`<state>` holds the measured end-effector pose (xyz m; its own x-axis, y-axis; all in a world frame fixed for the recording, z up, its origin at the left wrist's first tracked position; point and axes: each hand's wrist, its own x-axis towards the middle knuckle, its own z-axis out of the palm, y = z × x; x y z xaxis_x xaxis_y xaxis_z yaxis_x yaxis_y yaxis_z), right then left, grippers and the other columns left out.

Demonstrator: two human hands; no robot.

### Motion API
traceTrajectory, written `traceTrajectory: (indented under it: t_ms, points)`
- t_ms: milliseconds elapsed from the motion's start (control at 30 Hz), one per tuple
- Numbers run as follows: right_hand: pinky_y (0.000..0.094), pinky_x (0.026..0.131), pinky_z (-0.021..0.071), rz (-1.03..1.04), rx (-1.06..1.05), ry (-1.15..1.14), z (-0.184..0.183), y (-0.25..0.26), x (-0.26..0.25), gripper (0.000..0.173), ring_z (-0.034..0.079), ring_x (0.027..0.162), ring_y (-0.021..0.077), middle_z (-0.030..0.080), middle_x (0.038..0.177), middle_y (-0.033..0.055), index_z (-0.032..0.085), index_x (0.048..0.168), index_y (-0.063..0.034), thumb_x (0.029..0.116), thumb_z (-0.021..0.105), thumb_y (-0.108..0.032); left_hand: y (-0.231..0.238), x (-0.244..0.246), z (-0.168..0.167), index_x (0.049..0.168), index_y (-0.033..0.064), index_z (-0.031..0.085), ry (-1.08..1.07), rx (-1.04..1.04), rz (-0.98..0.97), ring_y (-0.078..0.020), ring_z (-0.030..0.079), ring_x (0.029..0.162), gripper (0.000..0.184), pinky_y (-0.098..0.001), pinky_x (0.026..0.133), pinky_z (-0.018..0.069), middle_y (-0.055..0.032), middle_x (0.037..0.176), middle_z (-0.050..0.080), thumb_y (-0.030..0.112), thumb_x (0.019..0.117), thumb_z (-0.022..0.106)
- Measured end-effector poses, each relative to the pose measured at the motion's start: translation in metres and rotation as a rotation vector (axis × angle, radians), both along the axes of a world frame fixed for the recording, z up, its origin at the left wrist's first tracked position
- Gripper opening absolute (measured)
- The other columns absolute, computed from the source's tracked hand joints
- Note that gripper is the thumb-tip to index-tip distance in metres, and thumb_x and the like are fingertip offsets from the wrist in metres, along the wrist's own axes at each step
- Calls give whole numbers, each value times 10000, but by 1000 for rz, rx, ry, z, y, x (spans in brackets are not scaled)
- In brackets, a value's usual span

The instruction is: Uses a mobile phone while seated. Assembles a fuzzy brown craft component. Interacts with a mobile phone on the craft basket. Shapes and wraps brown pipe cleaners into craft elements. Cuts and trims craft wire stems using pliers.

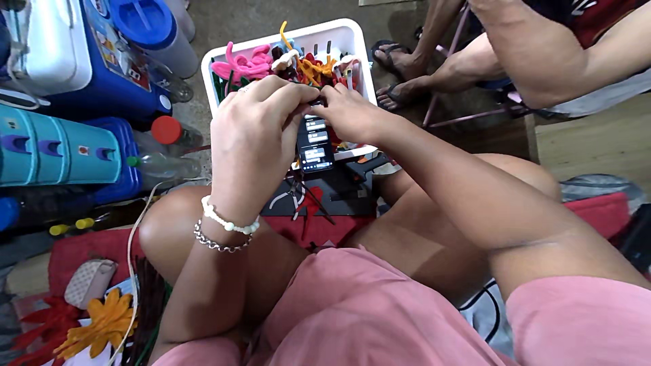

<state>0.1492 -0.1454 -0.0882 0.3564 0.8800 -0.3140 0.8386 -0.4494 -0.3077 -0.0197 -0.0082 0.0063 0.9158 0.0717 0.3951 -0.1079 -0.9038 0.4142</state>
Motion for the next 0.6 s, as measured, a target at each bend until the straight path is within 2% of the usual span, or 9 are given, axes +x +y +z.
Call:
traceTrajectory:
  t_ms: [167, 267, 400, 467, 600]
  points:
    - [644, 1027, 425, -29, 53, 6, -17, 11, 2, 453, 419, 1354, 529, 446, 1477, 293, 587, 1451, -182, 1013, 598, -67, 3, 0, -1, 1149, 116, 754, -17, -4, -4, -209, 701, 1000, 195, -415, 867, 525, -75, 1088, 745, 129, 1028, 600]
    - [653, 1041, 408, -33, 67, 13, -22, 15, 0, 505, 410, 1365, 528, 426, 1511, 285, 566, 1478, -217, 1007, 576, -34, 2, -5, 2, 1174, 104, 740, 14, -12, -4, -221, 688, 987, 209, -421, 846, 517, -79, 1095, 731, 97, 1019, 599]
    - [671, 1048, 380, -58, 59, 46, -18, 17, -5, 584, 400, 1368, 536, 430, 1502, 290, 572, 1474, -214, 962, 557, 66, 3, -6, 3, 1177, 102, 738, 16, -13, -5, -220, 689, 993, 209, -416, 861, 519, -78, 1100, 731, 105, 1021, 599]
    - [674, 1034, 392, -53, 88, 46, -13, 17, -4, 564, 404, 1366, 536, 426, 1507, 288, 557, 1489, -217, 982, 563, 30, 3, -7, 4, 1175, 97, 738, 18, -12, -4, -227, 689, 1001, 209, -419, 870, 520, -83, 1105, 731, 102, 1021, 598]
    - [645, 1088, 371, -127, 100, 69, 9, 15, -2, 462, 386, 1407, 491, 420, 1544, 230, 586, 1455, -182, 1015, 570, -40, 4, -8, 3, 1166, 103, 742, 11, -9, 1, -224, 691, 985, 204, -421, 853, 519, -81, 1090, 733, 102, 1021, 598]
